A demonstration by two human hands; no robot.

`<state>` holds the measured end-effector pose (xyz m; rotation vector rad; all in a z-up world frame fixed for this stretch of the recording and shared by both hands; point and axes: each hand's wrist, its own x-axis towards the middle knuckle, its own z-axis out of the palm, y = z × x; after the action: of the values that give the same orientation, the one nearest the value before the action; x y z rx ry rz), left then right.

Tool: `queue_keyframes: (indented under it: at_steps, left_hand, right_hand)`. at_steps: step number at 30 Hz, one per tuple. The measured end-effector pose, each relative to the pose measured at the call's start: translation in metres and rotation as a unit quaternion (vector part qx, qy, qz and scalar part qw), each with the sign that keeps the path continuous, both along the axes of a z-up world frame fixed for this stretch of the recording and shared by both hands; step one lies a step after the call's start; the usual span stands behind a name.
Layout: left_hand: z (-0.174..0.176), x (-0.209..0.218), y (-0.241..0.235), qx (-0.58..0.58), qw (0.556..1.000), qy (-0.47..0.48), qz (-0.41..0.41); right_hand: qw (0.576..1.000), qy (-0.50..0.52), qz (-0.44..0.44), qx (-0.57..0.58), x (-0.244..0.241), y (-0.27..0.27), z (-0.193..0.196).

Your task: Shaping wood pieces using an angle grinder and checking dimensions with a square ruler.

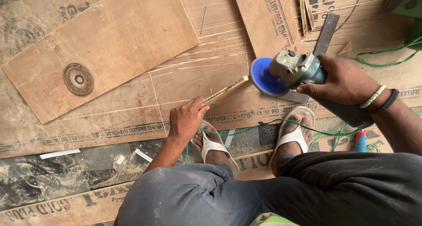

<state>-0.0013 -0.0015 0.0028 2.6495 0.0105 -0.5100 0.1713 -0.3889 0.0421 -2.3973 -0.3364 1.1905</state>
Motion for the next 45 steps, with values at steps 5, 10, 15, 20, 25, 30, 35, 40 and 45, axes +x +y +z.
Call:
queue_keyframes:
  at_steps: [5, 10, 15, 20, 25, 30, 35, 40, 45]
  left_hand:
    - [-0.002, 0.0, 0.0, 0.0, 1.0, 0.018, 0.0]
    - [0.004, 0.002, -0.001, 0.001, 1.0, -0.014, -0.008]
    - [0.018, 0.009, 0.0, -0.009, 1.0, 0.024, 0.0]
    - [-0.011, -0.01, 0.008, 0.0, 0.987, -0.159, -0.029]
    - [-0.029, -0.043, -0.002, -0.002, 0.995, -0.092, -0.036]
    - [-0.058, -0.064, -0.014, 0.029, 0.996, -0.073, -0.045]
    - [-0.08, -0.076, -0.018, 0.03, 0.996, -0.08, -0.04]
    - [-0.084, -0.074, -0.022, 0.037, 0.996, -0.053, -0.054]
    - [-0.093, -0.06, -0.015, 0.007, 0.999, 0.038, -0.035]
  right_hand:
    - [1.0, -0.005, 0.016, -0.015, -0.001, 0.003, 0.0]
    - [0.998, 0.033, 0.005, -0.045, -0.005, -0.006, -0.009]
    - [0.998, 0.018, -0.06, -0.029, -0.009, -0.027, -0.015]
    - [0.984, 0.005, -0.169, 0.055, -0.025, -0.039, -0.017]
    - [0.963, -0.007, -0.241, 0.118, -0.044, -0.066, -0.041]
    - [0.95, 0.012, -0.266, 0.165, -0.051, -0.077, -0.042]
    - [0.93, 0.039, -0.282, 0.234, -0.048, -0.061, -0.029]
    - [0.919, 0.05, -0.296, 0.255, -0.05, -0.055, -0.025]
    - [0.915, 0.062, -0.305, 0.257, -0.051, -0.06, -0.026]
